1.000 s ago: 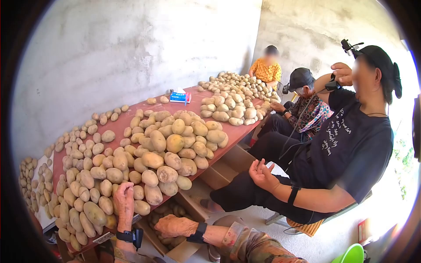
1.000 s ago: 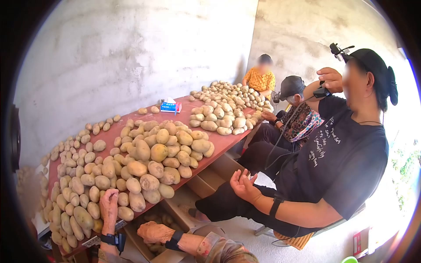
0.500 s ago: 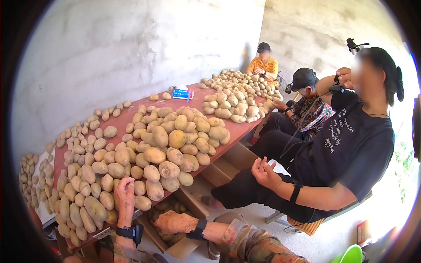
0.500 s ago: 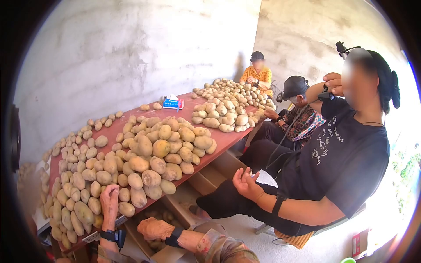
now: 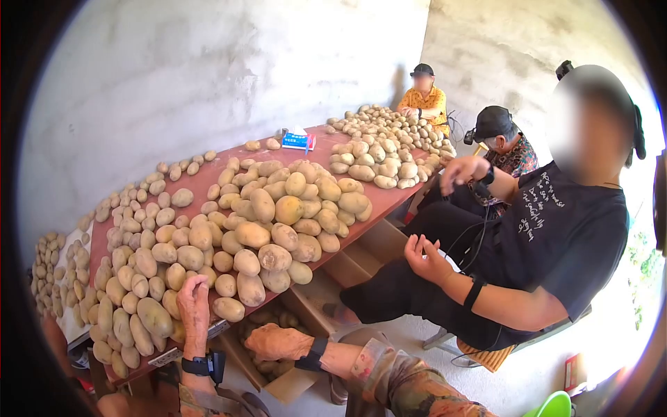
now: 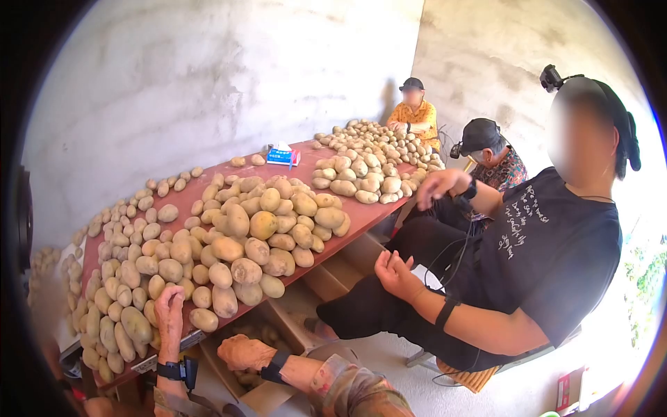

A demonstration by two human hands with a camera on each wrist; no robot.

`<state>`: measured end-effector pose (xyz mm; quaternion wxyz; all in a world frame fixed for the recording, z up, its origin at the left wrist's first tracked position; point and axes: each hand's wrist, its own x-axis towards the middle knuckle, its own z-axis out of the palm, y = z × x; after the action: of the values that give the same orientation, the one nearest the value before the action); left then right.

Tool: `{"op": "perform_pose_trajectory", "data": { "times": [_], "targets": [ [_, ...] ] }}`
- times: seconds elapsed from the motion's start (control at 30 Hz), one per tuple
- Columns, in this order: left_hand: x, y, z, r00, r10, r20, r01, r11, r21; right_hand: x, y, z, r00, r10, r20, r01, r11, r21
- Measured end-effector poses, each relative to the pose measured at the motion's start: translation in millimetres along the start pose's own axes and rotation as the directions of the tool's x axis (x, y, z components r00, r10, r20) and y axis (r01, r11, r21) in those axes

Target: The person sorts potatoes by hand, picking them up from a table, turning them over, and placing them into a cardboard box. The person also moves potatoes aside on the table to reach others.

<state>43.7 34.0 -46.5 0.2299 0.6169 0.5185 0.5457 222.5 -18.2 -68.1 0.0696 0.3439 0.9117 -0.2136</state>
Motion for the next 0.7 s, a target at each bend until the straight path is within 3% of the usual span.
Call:
{"op": "perform_pose_trajectory", "data": {
  "times": [0.1, 0.3, 0.6, 0.7],
  "targets": [
    [-2.5, -3.7, -2.4, 0.995, -0.097, 0.001, 0.097, 0.994, -0.042, 11.9, -0.7, 13.4, 0.996, -0.002, -0.092, 0.001, 1.0, -0.004],
    [-18.7, 11.1, -13.4, 0.998, -0.068, 0.012, 0.069, 0.995, -0.067, 18.9, -16.2, 1.7, 0.999, 0.005, 0.047, -0.005, 1.0, -0.018],
    [-38.0, 17.1, -23.9, 0.993, -0.116, 0.007, 0.115, 0.968, -0.223, 18.6, -32.3, -1.0, 1.0, 0.008, 0.03, -0.007, 0.999, -0.037],
    [-37.0, 4.9, -22.9, 0.988, -0.151, 0.026, 0.153, 0.969, -0.193, 22.9, -33.5, 8.5, 1.0, -0.012, 0.024, 0.014, 0.996, -0.083]
  ]
}}
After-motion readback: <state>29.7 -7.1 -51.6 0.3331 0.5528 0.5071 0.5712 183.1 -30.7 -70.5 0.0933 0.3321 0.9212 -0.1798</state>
